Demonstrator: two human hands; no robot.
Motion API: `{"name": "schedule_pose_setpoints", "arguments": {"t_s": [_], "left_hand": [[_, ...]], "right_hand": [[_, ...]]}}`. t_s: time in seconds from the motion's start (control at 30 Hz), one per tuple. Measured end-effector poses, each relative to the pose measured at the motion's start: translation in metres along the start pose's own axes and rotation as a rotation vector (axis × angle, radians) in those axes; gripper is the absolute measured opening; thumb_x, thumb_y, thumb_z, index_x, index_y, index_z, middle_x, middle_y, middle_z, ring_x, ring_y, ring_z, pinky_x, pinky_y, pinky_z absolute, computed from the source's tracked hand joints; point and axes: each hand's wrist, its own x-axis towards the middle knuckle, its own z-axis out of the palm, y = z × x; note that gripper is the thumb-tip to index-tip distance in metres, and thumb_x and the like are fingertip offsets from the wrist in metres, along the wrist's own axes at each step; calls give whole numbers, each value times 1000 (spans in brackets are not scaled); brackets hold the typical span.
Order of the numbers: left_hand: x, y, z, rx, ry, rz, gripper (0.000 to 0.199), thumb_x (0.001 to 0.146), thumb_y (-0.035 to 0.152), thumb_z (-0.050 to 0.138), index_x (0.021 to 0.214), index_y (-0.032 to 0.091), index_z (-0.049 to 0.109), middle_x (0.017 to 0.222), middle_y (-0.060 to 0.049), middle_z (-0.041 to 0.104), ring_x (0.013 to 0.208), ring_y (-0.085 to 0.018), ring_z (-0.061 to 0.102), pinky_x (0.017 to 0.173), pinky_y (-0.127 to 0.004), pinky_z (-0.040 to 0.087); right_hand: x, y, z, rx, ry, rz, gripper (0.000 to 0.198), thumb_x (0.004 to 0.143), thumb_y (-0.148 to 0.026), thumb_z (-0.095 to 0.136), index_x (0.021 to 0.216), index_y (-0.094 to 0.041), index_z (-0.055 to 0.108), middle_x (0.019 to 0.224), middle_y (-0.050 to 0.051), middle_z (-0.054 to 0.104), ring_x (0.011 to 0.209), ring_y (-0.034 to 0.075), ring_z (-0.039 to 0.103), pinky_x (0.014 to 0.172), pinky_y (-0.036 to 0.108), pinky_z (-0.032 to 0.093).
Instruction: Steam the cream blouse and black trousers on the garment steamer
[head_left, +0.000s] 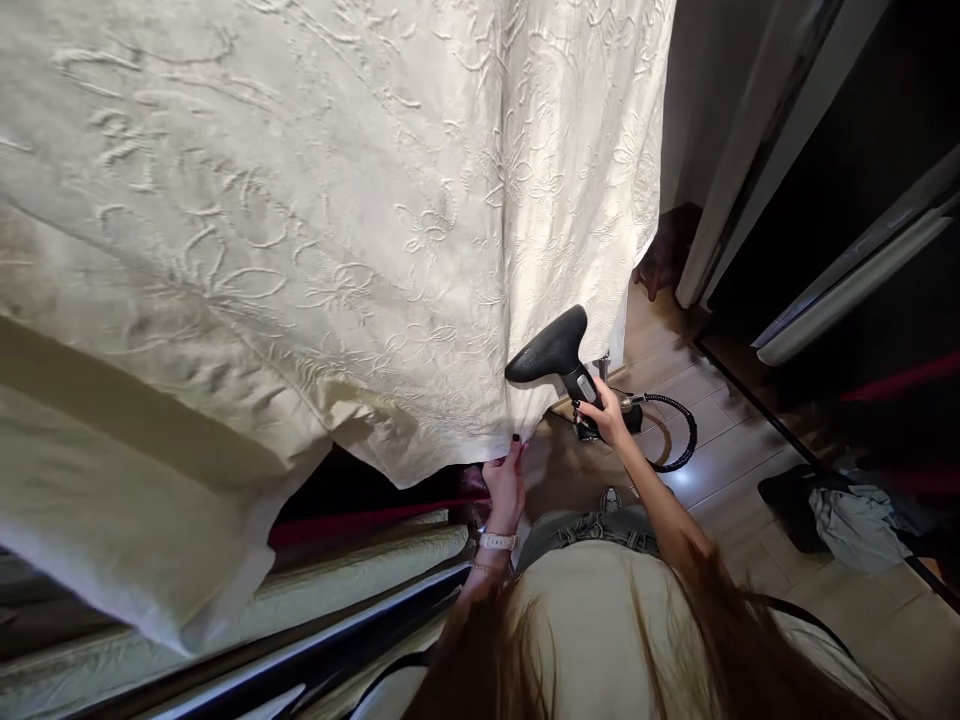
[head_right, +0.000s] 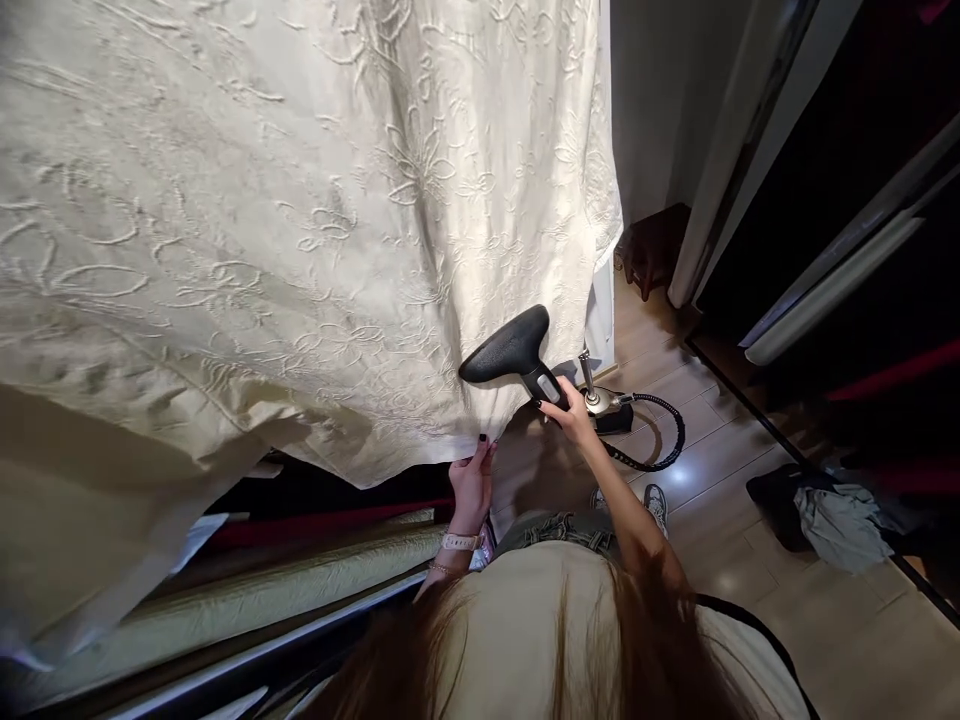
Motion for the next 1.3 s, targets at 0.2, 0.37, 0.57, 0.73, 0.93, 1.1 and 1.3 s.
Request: {"name": "schedule_pose_setpoints", "arguments": {"t_s": [0.2,0.37,0.57,0.73,0.93,1.1,1.3], "left_hand": [[-7,7,-13,39,28,57,24,63,18,92,79,11,74,90,-6,75,82,-15,71,80,-29,62],[-9,19,-19,44,53,35,24,64,13,90,82,12,74,92,-4,75,79,-13,71,76,-27,61],[-14,30,-21,40,105,38,24,68,3,83,87,15,74,99,-3,76,89,-14,72,79,-26,60],[-15,38,-28,71,69,-22,22,67,5,85,83,14,73,94,-3,76,87,-14,72,81,-26,59],[-14,41,-28,26,114,-32,21,69,1,79,84,15,74,97,-4,76,89,-14,71,79,-23,59],[-15,44,-30,20,136,-48,21,68,0,77,81,15,72,93,-3,75,90,-14,71,80,-25,59],[-11,64,-34,153,146,189,23,65,8,80,81,18,68,82,2,69,80,-13,68,77,-27,59]], "right_hand": [[-11,19,7,-28,-73,40,39,72,-53,73,88,-23,54,71,-4,46,54,12,45,46,26,40],[-9,18,14,-65,-88,25,44,73,-53,77,100,-22,61,79,-2,53,63,13,50,54,25,44],[-14,28,14,-100,-95,51,42,76,-56,74,92,-21,59,72,-4,50,54,11,46,47,24,41],[-11,25,15,-126,-98,36,40,75,-53,75,96,-22,62,77,-3,55,62,12,51,53,24,42],[-6,35,7,-215,-91,97,40,75,-54,70,95,-21,61,72,-4,53,55,11,47,49,25,41],[-8,38,2,-324,-84,90,44,77,-58,66,100,-20,62,75,-2,59,58,13,52,53,26,43],[-13,17,-12,-589,-89,-5,42,69,-53,81,99,-25,69,82,-2,69,75,19,62,68,28,42]]}}
